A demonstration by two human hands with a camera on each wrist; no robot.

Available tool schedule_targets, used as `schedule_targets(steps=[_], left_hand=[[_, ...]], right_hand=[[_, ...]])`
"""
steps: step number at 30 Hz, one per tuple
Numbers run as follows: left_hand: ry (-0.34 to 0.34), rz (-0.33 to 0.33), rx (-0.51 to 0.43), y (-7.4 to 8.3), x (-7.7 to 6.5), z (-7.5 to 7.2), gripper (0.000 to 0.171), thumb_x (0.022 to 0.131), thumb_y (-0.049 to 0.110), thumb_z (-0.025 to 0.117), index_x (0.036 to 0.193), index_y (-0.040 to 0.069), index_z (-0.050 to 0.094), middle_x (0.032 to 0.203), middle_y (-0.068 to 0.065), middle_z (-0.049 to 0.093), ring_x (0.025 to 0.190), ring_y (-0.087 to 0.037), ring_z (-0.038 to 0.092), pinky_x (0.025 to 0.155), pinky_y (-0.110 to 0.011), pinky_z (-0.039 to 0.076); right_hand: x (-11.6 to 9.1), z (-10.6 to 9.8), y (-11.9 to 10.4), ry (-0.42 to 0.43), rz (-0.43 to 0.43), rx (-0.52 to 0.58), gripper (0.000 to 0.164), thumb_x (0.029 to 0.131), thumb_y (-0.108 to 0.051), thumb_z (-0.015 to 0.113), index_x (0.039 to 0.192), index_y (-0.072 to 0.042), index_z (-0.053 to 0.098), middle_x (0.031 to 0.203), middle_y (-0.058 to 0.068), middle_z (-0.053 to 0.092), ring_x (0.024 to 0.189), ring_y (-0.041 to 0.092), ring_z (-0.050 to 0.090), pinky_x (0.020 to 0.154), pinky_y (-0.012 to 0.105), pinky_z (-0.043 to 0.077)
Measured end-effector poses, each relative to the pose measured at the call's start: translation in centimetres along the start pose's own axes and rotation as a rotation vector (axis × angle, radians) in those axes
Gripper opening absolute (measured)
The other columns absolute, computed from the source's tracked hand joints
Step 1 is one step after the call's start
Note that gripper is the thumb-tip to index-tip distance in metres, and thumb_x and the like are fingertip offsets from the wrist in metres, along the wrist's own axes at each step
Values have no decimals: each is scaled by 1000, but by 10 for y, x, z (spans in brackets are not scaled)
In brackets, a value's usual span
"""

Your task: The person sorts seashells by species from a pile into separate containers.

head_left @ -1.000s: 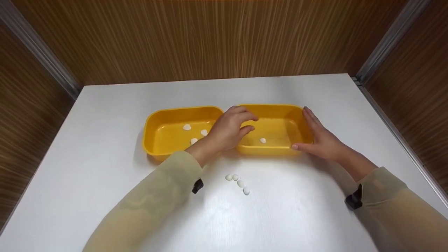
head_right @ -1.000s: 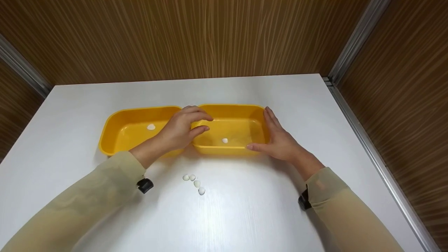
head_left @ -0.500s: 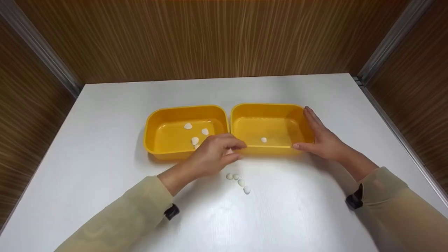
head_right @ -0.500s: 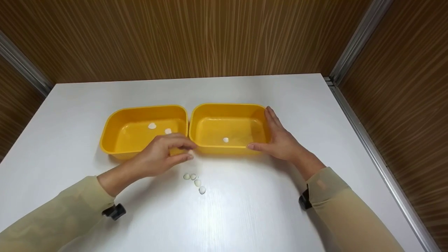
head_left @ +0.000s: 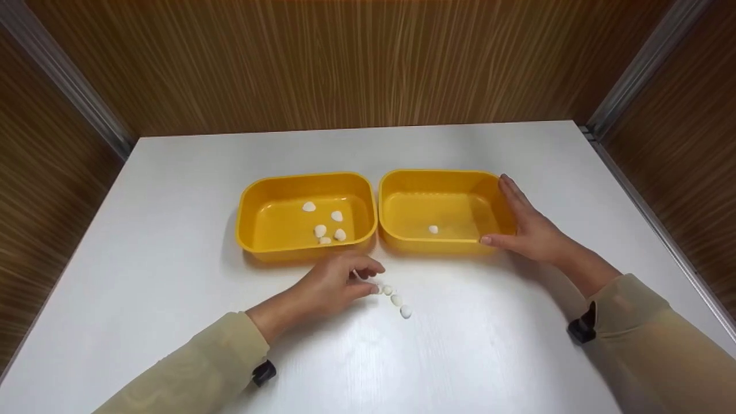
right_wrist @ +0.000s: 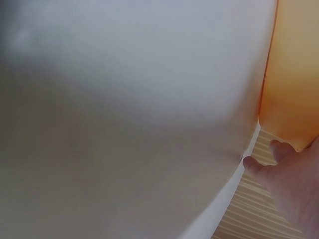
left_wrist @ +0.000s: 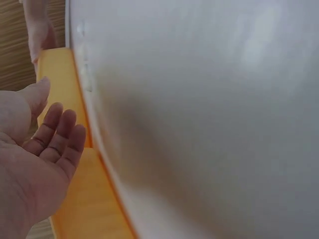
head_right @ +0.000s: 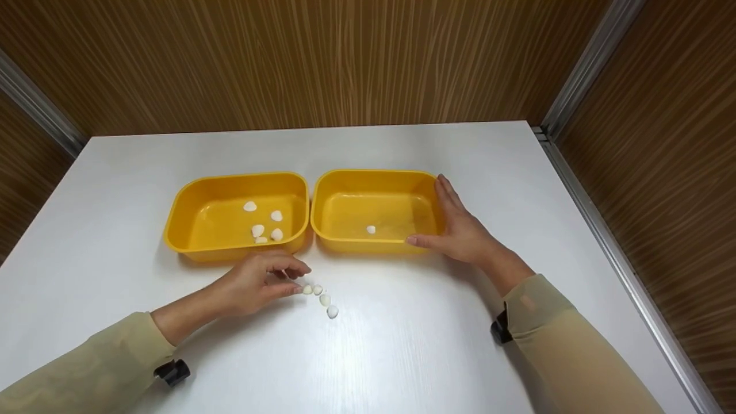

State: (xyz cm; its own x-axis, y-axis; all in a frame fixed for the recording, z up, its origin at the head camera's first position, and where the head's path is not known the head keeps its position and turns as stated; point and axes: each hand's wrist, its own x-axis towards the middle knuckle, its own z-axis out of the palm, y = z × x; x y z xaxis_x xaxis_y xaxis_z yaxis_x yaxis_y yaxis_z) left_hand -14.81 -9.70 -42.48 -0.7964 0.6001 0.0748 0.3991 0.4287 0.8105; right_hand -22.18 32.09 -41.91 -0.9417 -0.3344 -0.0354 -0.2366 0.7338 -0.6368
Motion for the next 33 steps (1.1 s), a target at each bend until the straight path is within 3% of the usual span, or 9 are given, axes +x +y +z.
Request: schedule_targets(steps=[4,13,33], left_hand=[[-3,-12,-3,-10,-3,5,26,96,6,77,122,3,75,115,-9,70,105,-24,66,97,-42,56],[-13,30,74,-26,-1,10,27,94,11,81,120,7,76,112,-1,66,103,-17,60,95,-35,51],[-29,-7,43,-29,1,13,23,96,14,81,118,10,78,112,2,64,103,-16,60,96,-36,52]], right_hand=[[0,0,0,-1,0,8,123,91,-47,83,171,-22,-7,178,1,-11,162,42,2,124,71,11],[-1,-1,-1,-2,-10,-17,123,91,-47,82,171,-20,-7,178,2,-11,162,42,4,124,70,14],[0,0,-1,4,-5,4,124,91,-46,84,172,-20,-6,178,1,-11,162,44,4,123,72,13]])
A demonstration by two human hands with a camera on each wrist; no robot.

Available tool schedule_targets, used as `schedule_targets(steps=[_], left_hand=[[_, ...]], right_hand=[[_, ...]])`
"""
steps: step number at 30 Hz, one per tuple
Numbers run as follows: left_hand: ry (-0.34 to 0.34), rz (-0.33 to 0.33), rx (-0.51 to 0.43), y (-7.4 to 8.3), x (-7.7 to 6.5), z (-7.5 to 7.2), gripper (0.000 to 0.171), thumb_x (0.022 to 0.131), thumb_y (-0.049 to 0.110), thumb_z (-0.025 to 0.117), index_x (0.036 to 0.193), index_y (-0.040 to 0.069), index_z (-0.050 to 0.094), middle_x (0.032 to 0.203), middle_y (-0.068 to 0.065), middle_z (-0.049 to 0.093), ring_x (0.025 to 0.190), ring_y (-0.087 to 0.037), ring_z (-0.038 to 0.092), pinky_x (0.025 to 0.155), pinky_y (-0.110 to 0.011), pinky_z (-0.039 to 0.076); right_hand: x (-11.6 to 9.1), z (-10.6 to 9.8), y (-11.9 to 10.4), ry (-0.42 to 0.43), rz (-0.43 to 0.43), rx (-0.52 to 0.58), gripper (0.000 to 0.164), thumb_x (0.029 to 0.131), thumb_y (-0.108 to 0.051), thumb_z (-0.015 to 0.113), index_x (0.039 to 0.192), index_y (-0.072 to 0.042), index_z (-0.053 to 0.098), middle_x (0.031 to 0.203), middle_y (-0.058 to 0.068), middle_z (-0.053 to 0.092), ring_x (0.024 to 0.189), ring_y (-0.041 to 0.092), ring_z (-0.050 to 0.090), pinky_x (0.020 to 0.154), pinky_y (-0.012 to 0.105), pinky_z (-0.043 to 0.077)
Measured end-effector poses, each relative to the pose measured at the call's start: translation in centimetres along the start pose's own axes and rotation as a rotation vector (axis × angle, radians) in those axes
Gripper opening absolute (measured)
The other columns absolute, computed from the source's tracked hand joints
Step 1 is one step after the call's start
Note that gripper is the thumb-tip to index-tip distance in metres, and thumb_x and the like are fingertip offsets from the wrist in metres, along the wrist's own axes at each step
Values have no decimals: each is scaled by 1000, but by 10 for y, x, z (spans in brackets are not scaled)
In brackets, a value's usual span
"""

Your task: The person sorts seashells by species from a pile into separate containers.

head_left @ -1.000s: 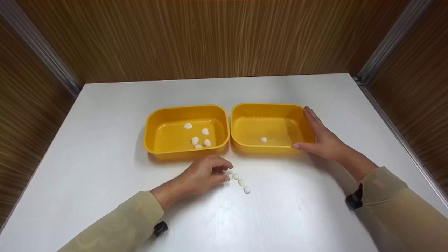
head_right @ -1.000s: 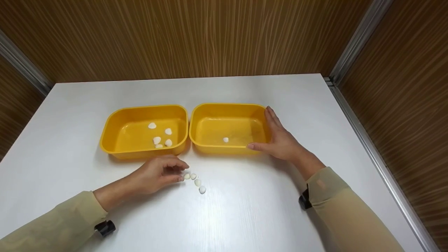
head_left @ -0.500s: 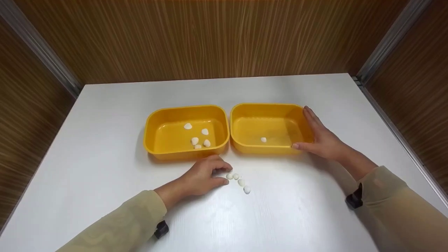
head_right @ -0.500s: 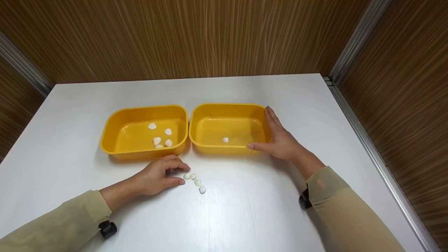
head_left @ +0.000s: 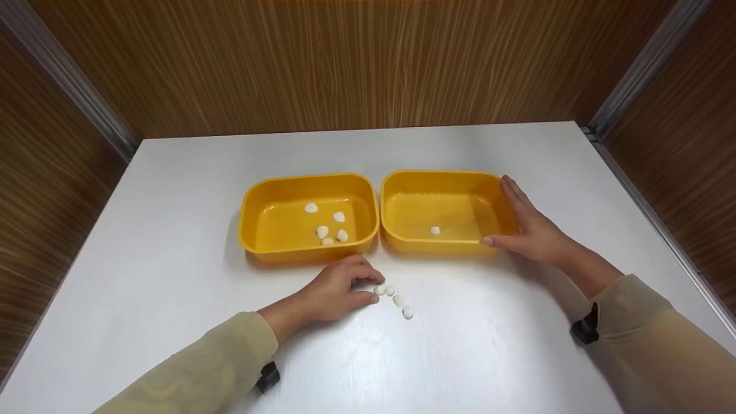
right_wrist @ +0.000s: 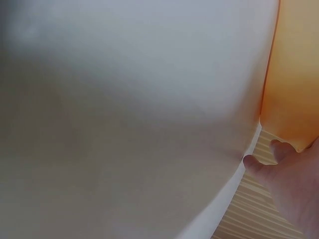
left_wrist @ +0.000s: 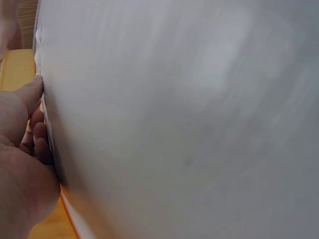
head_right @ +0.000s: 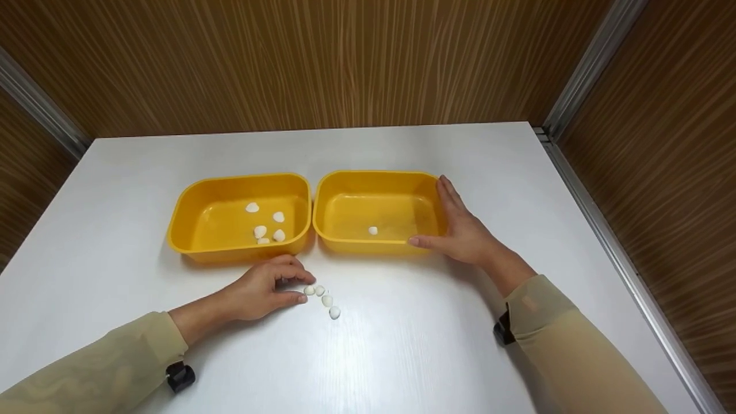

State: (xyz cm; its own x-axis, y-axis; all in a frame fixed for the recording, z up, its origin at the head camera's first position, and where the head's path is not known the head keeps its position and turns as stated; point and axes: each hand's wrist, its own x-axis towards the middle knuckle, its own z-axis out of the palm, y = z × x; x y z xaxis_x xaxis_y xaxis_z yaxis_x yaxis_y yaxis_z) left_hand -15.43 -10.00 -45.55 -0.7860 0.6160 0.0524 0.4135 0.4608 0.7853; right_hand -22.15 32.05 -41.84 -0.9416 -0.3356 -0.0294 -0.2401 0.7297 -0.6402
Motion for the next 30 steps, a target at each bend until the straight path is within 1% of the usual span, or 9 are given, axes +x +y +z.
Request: schedule_targets(steps=[10,17,30], left_hand=[[1,20,-20,-3,0,0,20,96,13,80,116,10,79,111,1,64,103,-16,60,95,-34,51],[9,18,-22,-3,0,0,19,95,12,81,114,10,80,110,2,64,103,-15,60,94,-32,50],[16,50,-11,-4,1,2,10,95,11,79,105,10,78,105,2,63,99,-18,59,91,-34,50]], right_hand=[[0,1,2,6,-14,22,123,91,-43,84,171,-19,-5,179,3,-10,162,41,2,125,70,11],[1,1,2,10,-16,22,123,90,-43,85,172,-19,-5,179,2,-9,162,41,3,124,70,12],[0,1,2,9,-11,34,123,91,-41,85,172,-22,-5,179,1,-10,162,42,2,124,71,10]])
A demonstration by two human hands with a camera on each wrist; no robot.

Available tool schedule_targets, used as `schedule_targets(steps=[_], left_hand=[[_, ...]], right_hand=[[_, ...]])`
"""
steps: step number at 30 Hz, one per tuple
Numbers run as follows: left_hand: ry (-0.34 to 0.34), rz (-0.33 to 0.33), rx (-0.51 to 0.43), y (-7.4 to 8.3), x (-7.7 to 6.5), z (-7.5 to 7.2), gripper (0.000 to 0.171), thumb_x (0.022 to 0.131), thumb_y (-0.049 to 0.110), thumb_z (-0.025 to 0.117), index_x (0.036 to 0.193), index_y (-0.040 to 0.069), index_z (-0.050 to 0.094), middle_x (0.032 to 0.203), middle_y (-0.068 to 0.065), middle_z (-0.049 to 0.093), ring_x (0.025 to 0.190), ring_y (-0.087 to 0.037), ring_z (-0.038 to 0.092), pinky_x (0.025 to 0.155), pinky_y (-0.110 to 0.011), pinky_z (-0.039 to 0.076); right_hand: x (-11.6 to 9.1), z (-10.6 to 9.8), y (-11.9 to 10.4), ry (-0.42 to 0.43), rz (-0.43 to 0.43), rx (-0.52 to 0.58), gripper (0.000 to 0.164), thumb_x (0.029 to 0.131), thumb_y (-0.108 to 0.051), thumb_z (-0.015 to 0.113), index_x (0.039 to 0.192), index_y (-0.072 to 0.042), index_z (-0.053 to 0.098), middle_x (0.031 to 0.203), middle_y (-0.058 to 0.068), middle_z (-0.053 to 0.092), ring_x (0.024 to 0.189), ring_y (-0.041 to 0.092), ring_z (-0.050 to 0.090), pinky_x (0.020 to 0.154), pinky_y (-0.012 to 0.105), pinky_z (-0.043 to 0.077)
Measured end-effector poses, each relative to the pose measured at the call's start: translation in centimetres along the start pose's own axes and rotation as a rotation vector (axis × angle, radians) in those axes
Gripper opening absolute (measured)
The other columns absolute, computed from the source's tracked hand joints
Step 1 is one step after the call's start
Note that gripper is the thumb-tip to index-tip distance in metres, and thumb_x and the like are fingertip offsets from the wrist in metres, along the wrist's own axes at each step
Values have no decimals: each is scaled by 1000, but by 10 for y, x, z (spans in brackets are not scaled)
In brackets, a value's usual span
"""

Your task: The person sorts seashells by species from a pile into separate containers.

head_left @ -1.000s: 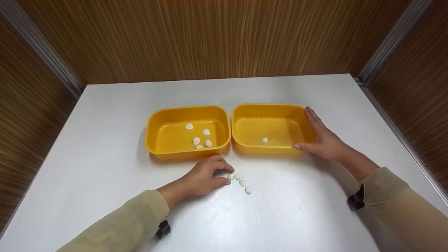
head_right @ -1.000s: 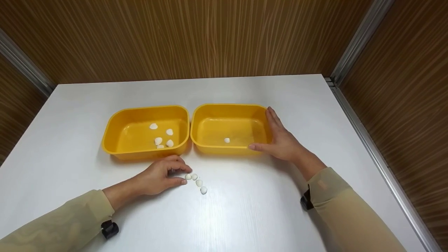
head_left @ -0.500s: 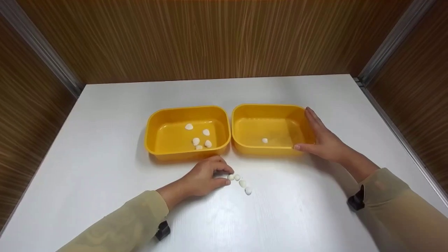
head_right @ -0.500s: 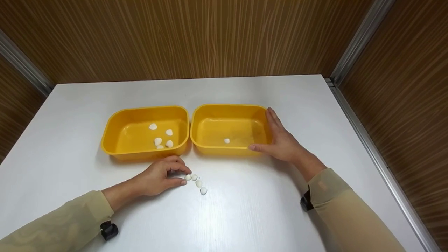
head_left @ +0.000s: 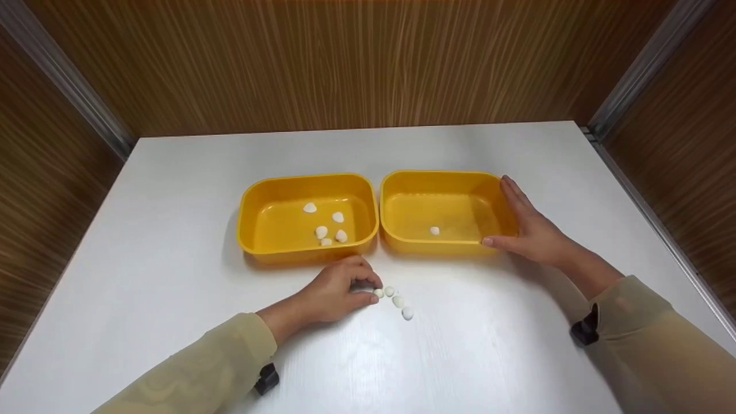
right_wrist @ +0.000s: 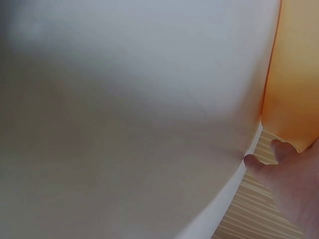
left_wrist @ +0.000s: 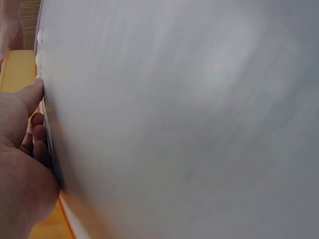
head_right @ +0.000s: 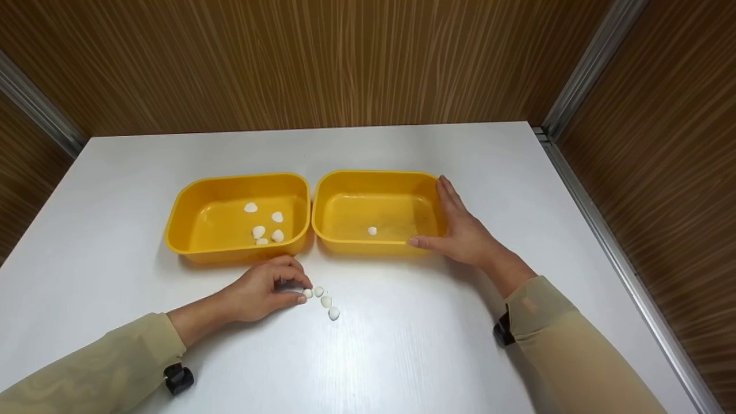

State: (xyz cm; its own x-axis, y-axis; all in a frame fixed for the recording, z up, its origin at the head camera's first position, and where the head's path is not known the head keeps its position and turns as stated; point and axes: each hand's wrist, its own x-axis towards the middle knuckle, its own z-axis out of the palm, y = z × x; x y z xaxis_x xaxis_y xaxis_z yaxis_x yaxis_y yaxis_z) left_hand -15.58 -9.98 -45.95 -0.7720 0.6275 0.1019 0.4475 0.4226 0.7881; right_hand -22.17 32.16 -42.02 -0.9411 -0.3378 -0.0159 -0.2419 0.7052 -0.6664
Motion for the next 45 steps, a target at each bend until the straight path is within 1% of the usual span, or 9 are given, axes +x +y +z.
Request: schedule_targets(steps=[8,13,20,24,28,32,36,40,45], left_hand=[[10,17,-1,3,2,-1,9,93,7,79,100,10,74,102,0,64,100,-19,59,92,-34,50],[-1,16,17,7,2,-1,10,93,5,78,99,9,73,100,-1,65,99,-19,61,91,-34,52],[-13,18,61,11,3,-2,8,94,6,78,97,10,72,91,2,66,89,-15,61,82,-29,52],[-30,-2,60,13,5,-4,7,95,9,78,97,11,71,88,9,63,85,-13,59,79,-27,50],[-58,-48,40,18,4,-7,7,98,12,77,97,14,70,86,11,60,84,-11,57,77,-27,49],[-71,-84,12,30,5,-12,8,100,14,74,98,18,68,87,10,61,84,-11,57,76,-27,49],[-62,-53,-12,48,10,-21,5,102,14,73,101,15,69,91,8,64,86,-11,59,77,-27,52],[-48,17,-7,67,23,-34,6,103,14,72,107,10,70,95,6,68,87,-11,61,80,-28,56],[-2,31,-4,88,49,-50,6,105,16,71,108,12,70,96,4,68,87,-13,61,78,-26,56]], right_hand=[[-1,-1,-2,6,-3,-14,123,90,-43,85,172,-20,-5,178,1,-10,162,42,3,124,71,12],[-1,0,-3,0,3,-11,123,91,-44,84,171,-21,-7,178,2,-10,162,44,4,124,71,13],[-1,0,-3,-1,17,-11,123,91,-44,84,172,-22,-7,178,2,-10,162,43,4,124,70,13],[-1,0,-3,-1,14,-6,124,91,-44,84,171,-22,-7,178,3,-11,162,43,2,124,71,12],[-1,0,-2,-5,20,-13,124,90,-46,84,171,-23,-7,178,2,-11,162,43,2,124,71,12],[1,1,-2,-7,25,-17,124,90,-46,84,171,-21,-7,178,2,-11,162,44,3,123,73,13],[1,0,-3,-8,10,-26,124,90,-46,83,171,-20,-7,178,3,-11,162,43,3,123,72,13],[1,0,-4,-12,1,-37,124,91,-47,83,171,-18,-7,178,4,-11,162,42,4,124,70,13],[0,-1,-4,-10,10,-35,124,90,-48,83,171,-18,-7,178,3,-10,162,43,5,124,71,15]])
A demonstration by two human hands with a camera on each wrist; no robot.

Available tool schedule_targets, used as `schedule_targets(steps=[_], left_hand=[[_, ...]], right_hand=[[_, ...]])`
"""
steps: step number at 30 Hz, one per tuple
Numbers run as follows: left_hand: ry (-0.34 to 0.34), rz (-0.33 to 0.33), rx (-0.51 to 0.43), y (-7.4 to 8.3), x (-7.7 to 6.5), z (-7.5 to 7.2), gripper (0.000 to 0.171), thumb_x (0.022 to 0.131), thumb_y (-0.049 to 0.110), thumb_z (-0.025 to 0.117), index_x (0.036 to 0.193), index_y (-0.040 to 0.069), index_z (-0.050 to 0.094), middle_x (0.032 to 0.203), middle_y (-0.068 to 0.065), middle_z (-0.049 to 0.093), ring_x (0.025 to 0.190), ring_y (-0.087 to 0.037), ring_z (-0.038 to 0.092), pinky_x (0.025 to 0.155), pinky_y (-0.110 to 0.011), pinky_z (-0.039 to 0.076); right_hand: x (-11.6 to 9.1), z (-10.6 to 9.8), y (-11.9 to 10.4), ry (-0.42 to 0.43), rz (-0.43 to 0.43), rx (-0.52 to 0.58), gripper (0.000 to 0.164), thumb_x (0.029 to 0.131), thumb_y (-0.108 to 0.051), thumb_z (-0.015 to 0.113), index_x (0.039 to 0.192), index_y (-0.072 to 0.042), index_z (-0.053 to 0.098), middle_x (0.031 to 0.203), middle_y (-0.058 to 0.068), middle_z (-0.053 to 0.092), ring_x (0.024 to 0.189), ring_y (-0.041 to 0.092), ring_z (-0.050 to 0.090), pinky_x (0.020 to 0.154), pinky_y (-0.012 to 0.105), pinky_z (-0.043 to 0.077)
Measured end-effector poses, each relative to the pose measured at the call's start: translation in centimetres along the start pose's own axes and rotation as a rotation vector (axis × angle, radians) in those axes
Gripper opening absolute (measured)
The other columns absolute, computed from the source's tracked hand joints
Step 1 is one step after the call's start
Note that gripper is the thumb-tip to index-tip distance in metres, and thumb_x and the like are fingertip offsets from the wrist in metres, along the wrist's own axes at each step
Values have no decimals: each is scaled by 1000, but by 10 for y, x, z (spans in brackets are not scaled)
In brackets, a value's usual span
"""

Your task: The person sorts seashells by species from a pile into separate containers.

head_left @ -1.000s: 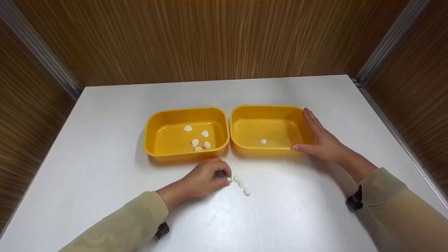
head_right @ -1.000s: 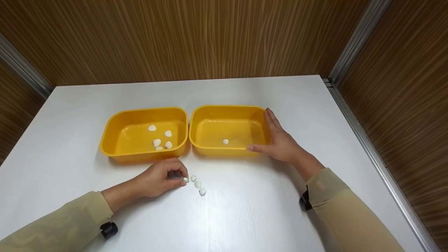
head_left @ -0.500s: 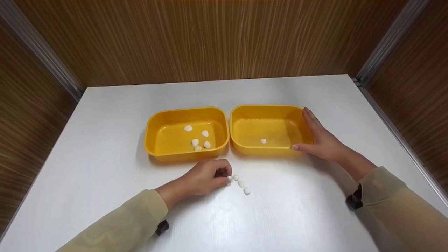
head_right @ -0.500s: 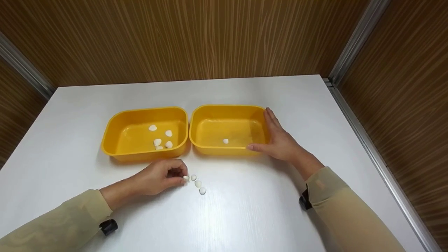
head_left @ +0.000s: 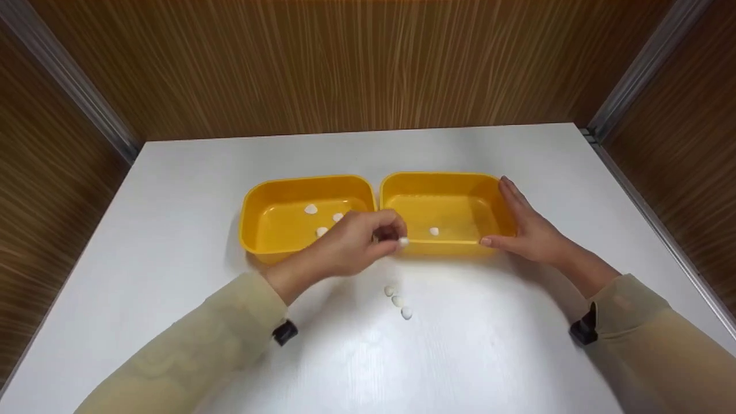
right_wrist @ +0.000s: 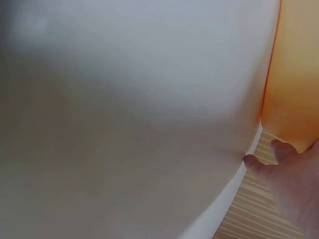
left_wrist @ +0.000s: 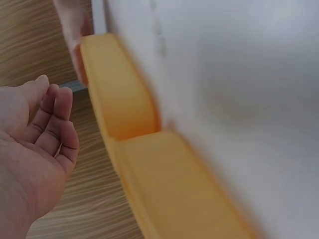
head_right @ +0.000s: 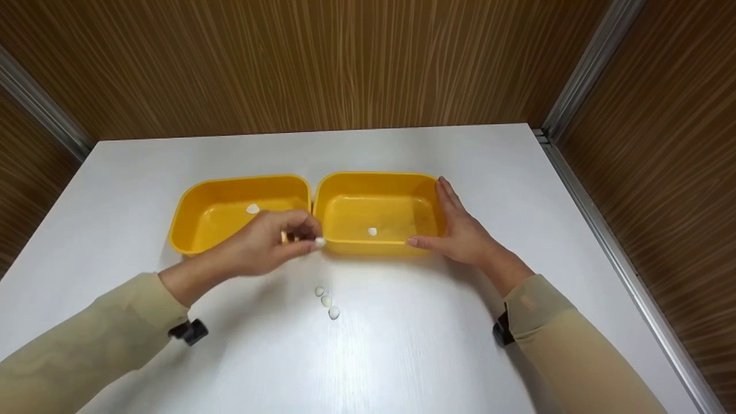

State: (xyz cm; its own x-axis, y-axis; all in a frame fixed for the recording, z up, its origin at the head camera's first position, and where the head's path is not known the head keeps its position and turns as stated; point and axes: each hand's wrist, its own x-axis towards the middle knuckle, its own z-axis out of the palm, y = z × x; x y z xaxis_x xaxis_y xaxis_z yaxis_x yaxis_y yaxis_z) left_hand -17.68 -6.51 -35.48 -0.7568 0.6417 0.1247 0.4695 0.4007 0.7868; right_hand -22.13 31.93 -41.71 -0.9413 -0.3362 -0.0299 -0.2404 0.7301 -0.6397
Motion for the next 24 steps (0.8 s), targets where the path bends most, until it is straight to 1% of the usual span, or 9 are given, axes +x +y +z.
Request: schedule_targets(steps=[4,6,9,12,15,17,21,24], left_hand=[[29,-20,-37,7,26,-7,8,105,19,70,110,13,68,98,0,67,89,-17,60,75,-26,54],[40,-49,-64,7,39,-8,9,105,19,70,112,14,68,99,0,67,90,-17,60,75,-25,54],[62,-101,-103,4,57,-6,9,104,18,71,113,17,67,100,-1,67,90,-16,61,76,-23,55],[87,-147,-130,-3,72,0,9,104,17,71,113,18,67,98,-2,67,87,-16,61,76,-23,55],[98,-187,-130,-12,84,5,9,104,16,71,112,18,66,96,-2,66,85,-16,60,73,-23,54],[98,-210,-123,-17,91,8,9,105,15,70,112,18,66,95,-2,66,84,-15,60,74,-22,55],[97,-204,-92,-24,101,15,9,105,14,69,114,14,67,93,-3,66,81,-15,60,74,-22,54],[105,-198,-59,-26,107,17,14,106,13,67,120,9,67,96,-5,68,83,-16,61,76,-22,55]], right_hand=[[0,-1,1,2,13,-2,126,89,-48,84,171,-19,-7,178,3,-11,162,44,5,122,72,15],[0,-1,1,1,16,-2,126,89,-47,84,171,-19,-8,178,3,-11,162,45,5,122,73,15],[-1,-1,1,2,21,3,126,89,-47,84,171,-20,-8,178,3,-11,161,45,5,122,73,14],[-1,-1,0,6,25,2,125,90,-48,84,171,-22,-8,178,2,-11,161,45,5,122,73,14],[0,0,0,7,21,1,125,90,-48,83,171,-22,-8,178,2,-11,161,45,6,122,73,15],[1,2,0,7,18,0,125,90,-49,83,171,-22,-8,178,2,-10,161,45,6,122,73,15],[1,3,1,6,15,3,125,90,-48,83,171,-22,-8,178,2,-11,162,43,5,123,71,15],[1,3,3,7,12,7,125,90,-46,84,171,-22,-8,178,2,-11,162,42,4,124,70,13]])
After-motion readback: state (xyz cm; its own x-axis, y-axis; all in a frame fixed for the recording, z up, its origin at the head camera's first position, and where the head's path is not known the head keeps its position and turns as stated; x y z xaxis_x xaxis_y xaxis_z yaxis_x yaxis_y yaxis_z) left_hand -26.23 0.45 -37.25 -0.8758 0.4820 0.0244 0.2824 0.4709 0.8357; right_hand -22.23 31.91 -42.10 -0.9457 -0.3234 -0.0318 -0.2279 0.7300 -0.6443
